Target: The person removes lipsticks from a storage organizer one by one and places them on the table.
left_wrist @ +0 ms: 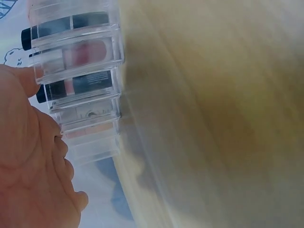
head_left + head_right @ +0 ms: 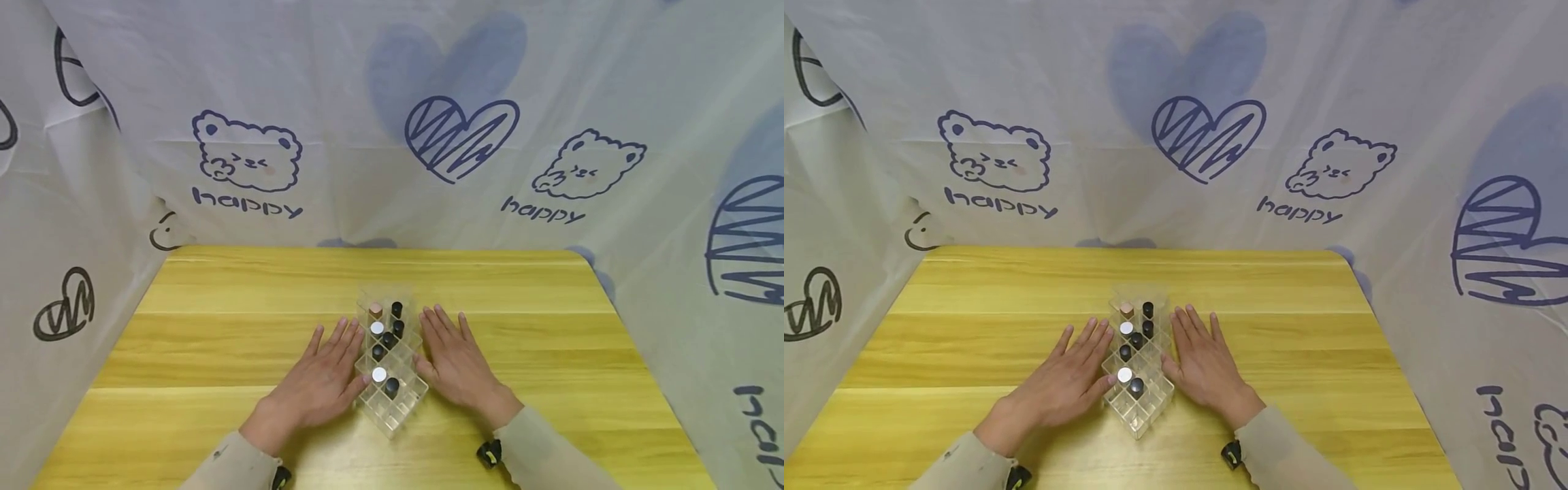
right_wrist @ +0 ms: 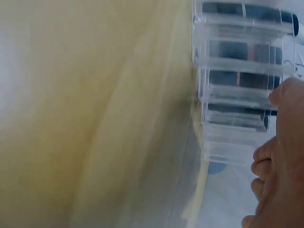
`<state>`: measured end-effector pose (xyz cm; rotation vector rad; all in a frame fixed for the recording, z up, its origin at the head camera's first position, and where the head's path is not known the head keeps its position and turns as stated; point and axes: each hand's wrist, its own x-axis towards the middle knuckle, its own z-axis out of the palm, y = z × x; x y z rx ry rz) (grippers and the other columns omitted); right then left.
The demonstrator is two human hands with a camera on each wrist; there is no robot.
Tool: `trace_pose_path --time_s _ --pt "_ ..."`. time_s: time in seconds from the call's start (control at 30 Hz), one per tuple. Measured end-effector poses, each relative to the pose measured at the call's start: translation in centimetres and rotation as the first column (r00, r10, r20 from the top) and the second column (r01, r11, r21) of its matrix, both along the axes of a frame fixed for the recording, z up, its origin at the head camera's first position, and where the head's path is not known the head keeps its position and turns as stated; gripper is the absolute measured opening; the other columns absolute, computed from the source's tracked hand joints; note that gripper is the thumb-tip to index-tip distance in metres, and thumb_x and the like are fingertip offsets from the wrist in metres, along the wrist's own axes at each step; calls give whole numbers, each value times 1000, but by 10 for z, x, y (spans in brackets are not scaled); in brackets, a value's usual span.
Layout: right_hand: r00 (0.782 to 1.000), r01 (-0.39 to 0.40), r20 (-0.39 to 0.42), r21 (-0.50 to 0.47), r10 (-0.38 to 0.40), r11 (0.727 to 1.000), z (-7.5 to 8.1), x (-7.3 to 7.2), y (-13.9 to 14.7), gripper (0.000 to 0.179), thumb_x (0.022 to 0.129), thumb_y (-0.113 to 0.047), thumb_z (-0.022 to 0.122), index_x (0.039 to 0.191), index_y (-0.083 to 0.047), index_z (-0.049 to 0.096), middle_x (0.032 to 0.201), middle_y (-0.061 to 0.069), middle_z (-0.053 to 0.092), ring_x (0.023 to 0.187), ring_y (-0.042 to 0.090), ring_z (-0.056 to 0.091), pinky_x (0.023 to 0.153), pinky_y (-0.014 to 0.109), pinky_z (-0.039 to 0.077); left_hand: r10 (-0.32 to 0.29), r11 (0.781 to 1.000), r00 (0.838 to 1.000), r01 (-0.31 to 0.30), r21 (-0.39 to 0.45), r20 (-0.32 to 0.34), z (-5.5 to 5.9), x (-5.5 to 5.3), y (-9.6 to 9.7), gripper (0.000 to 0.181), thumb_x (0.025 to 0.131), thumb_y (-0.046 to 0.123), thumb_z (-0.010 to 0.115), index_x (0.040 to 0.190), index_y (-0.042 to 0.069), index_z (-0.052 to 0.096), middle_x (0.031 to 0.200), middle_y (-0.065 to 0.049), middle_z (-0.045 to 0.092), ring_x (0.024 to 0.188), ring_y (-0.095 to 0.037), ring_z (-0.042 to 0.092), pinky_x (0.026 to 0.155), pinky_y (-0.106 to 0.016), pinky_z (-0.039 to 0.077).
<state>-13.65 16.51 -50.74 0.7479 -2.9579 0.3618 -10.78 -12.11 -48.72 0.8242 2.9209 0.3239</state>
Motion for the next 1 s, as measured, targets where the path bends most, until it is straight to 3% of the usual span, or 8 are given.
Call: trace_pose_path --time_s 0.2,0.3,0.43,0.7,1.0 --pt "987 0 -162 -65 -10 998 3 11 -2 67 108 -47 52 153 2 50 158 21 51 150 38 44 129 60 26 2 1000 1000 -2 -3 17 -3 2 1 75 113 53 31 169 6 12 177 -13 9 164 -30 4 133 -58 4" --pt "965 -52 -263 -135 15 989 9 20 -3 57 106 -44 59 140 2 62 139 18 64 132 36 58 122 56 40 4 1000 1000 -4 4 16 -4 3 1 74 114 51 31 168 6 12 177 -13 9 164 -30 5 133 -57 4" --pt "938 -153 -338 -194 81 969 20 32 -10 45 101 -42 67 123 -3 69 119 10 68 112 30 62 108 50 50 8 1000 1000 -8 10 10 -4 3 0 74 114 51 31 168 5 14 177 -14 11 164 -31 7 134 -57 5" --pt "912 -238 -367 -103 185 966 24 44 -27 39 86 -43 80 108 -12 72 108 1 67 103 21 60 98 45 49 7 1000 1000 -7 19 1 -4 2 1 74 113 51 33 168 5 14 176 -14 13 164 -31 8 134 -57 5" --pt "915 -240 -348 -65 203 969 24 45 -32 29 84 -36 82 104 -16 75 103 -3 67 99 20 58 92 42 46 -1 1000 1000 1 22 -14 -6 3 1 73 114 51 32 168 6 15 176 -13 15 164 -30 9 134 -56 6"
